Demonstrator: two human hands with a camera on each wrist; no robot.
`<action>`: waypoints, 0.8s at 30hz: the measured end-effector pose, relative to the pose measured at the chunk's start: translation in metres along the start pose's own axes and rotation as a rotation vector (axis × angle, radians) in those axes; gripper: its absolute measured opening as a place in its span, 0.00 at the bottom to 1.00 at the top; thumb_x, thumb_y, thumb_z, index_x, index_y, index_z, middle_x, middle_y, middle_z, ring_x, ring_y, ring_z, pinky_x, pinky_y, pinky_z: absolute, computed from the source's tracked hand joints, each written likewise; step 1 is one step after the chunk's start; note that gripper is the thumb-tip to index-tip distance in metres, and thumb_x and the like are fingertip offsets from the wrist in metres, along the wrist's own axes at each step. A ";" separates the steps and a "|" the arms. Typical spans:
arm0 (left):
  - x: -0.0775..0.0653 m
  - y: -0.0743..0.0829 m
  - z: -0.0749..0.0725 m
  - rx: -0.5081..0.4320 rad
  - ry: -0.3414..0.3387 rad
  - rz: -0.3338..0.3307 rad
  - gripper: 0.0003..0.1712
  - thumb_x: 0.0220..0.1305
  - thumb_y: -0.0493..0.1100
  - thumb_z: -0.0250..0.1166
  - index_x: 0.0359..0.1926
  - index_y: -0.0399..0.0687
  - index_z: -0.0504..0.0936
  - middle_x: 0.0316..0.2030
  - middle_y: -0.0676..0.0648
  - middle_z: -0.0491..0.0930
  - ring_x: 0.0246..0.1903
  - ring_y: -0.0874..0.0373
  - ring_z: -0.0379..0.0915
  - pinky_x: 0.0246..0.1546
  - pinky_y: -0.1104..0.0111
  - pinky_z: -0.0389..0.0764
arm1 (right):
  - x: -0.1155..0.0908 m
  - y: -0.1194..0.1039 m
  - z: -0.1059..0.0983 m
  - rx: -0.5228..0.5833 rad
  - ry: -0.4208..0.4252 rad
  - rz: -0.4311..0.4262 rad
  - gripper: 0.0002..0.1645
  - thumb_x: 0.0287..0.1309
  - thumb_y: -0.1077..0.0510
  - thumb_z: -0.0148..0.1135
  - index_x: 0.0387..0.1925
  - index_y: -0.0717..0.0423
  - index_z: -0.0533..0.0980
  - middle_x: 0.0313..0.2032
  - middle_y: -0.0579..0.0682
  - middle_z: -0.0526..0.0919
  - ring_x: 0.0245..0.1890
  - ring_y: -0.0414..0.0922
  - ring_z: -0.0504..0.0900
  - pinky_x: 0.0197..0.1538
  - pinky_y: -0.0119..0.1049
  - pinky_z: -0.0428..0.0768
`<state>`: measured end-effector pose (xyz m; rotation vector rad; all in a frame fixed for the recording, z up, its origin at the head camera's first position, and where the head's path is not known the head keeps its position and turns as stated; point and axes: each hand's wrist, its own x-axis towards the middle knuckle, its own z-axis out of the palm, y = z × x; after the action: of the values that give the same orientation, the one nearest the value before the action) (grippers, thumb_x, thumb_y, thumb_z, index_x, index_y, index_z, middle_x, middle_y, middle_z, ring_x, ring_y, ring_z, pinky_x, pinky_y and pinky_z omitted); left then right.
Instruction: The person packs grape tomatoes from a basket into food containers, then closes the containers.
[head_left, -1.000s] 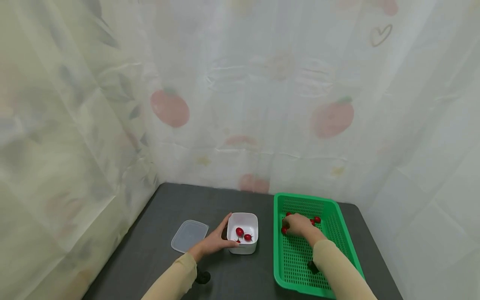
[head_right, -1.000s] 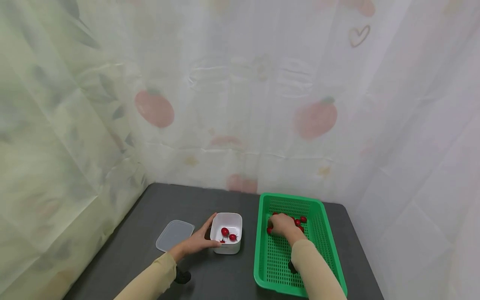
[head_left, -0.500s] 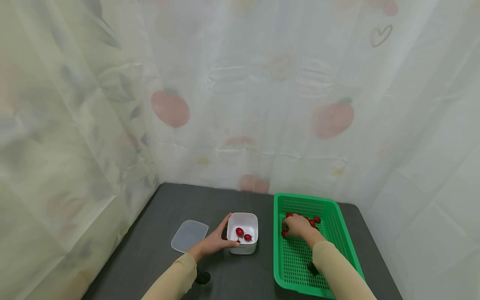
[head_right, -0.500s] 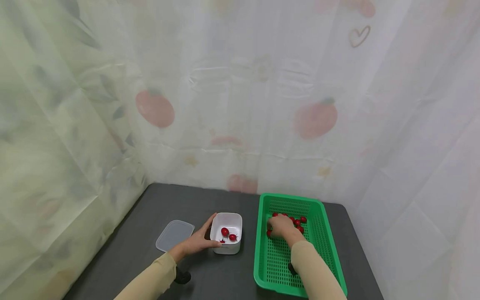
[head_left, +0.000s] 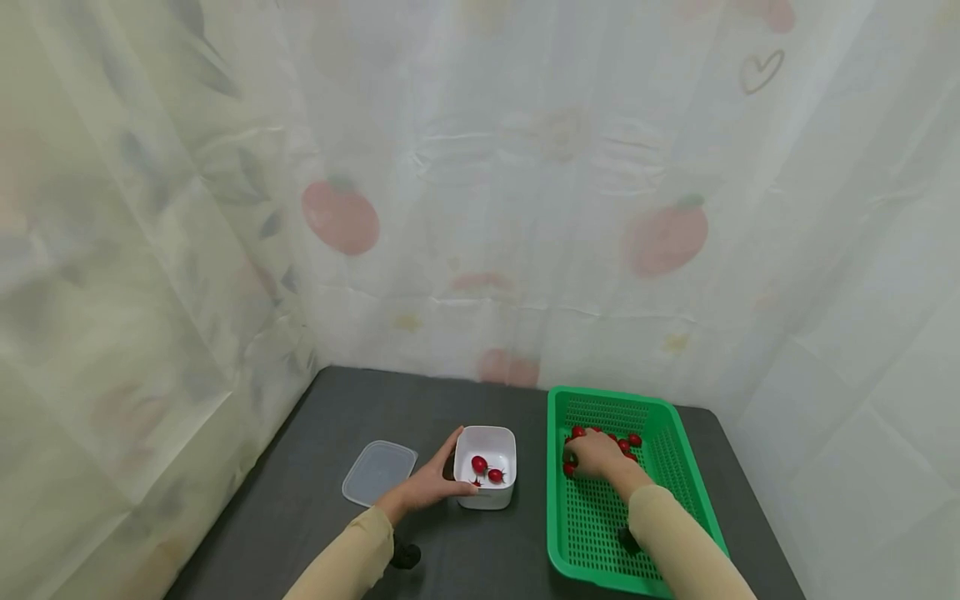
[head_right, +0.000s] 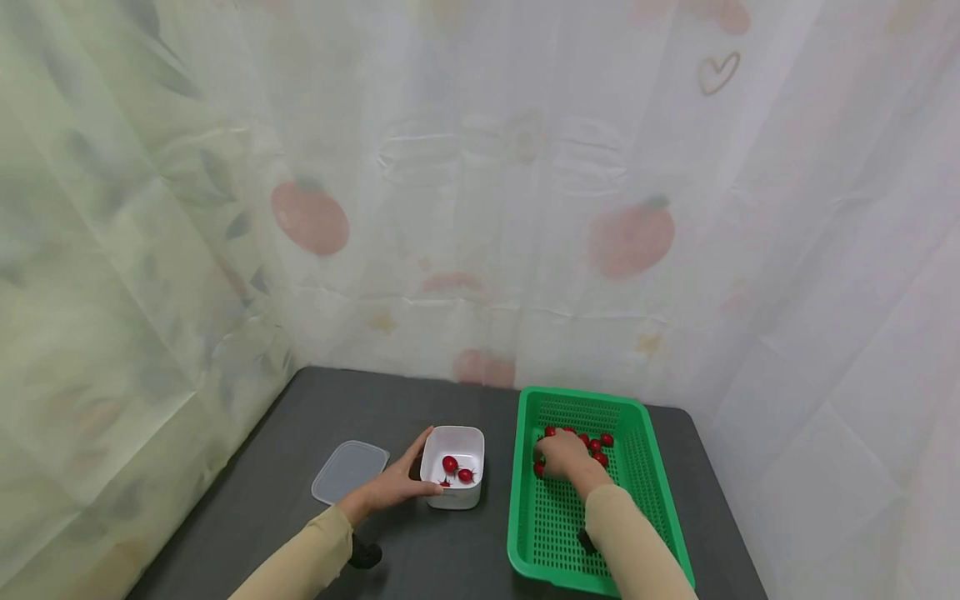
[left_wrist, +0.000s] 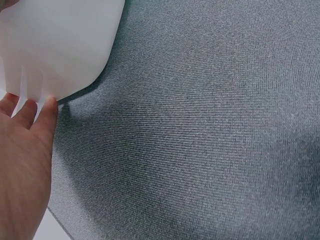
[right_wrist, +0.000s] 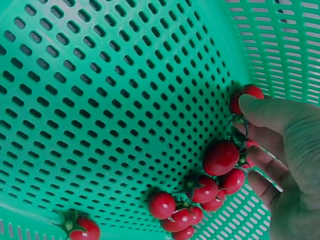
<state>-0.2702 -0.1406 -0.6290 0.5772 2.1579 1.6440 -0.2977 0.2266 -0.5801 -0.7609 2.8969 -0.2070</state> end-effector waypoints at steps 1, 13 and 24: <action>0.000 0.000 0.000 0.005 0.003 -0.001 0.67 0.61 0.44 0.76 0.82 0.49 0.34 0.78 0.38 0.48 0.70 0.40 0.55 0.66 0.46 0.65 | -0.001 0.001 -0.001 0.006 0.003 -0.008 0.11 0.57 0.63 0.74 0.42 0.51 0.87 0.39 0.46 0.86 0.46 0.54 0.78 0.47 0.52 0.79; 0.000 0.006 0.000 0.000 0.017 -0.009 0.68 0.59 0.46 0.77 0.83 0.49 0.35 0.77 0.38 0.51 0.72 0.39 0.54 0.67 0.46 0.63 | -0.016 0.005 -0.041 0.175 0.034 0.012 0.16 0.63 0.65 0.67 0.52 0.54 0.84 0.46 0.48 0.86 0.50 0.55 0.78 0.49 0.54 0.77; 0.002 0.005 0.000 -0.021 0.005 0.004 0.68 0.59 0.44 0.78 0.83 0.51 0.35 0.77 0.35 0.50 0.71 0.37 0.56 0.67 0.44 0.65 | -0.017 -0.001 -0.073 0.291 0.073 0.013 0.16 0.65 0.61 0.67 0.54 0.49 0.84 0.46 0.43 0.85 0.50 0.46 0.79 0.48 0.47 0.79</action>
<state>-0.2713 -0.1385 -0.6244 0.5727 2.1421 1.6700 -0.2947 0.2418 -0.5069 -0.6946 2.8448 -0.6505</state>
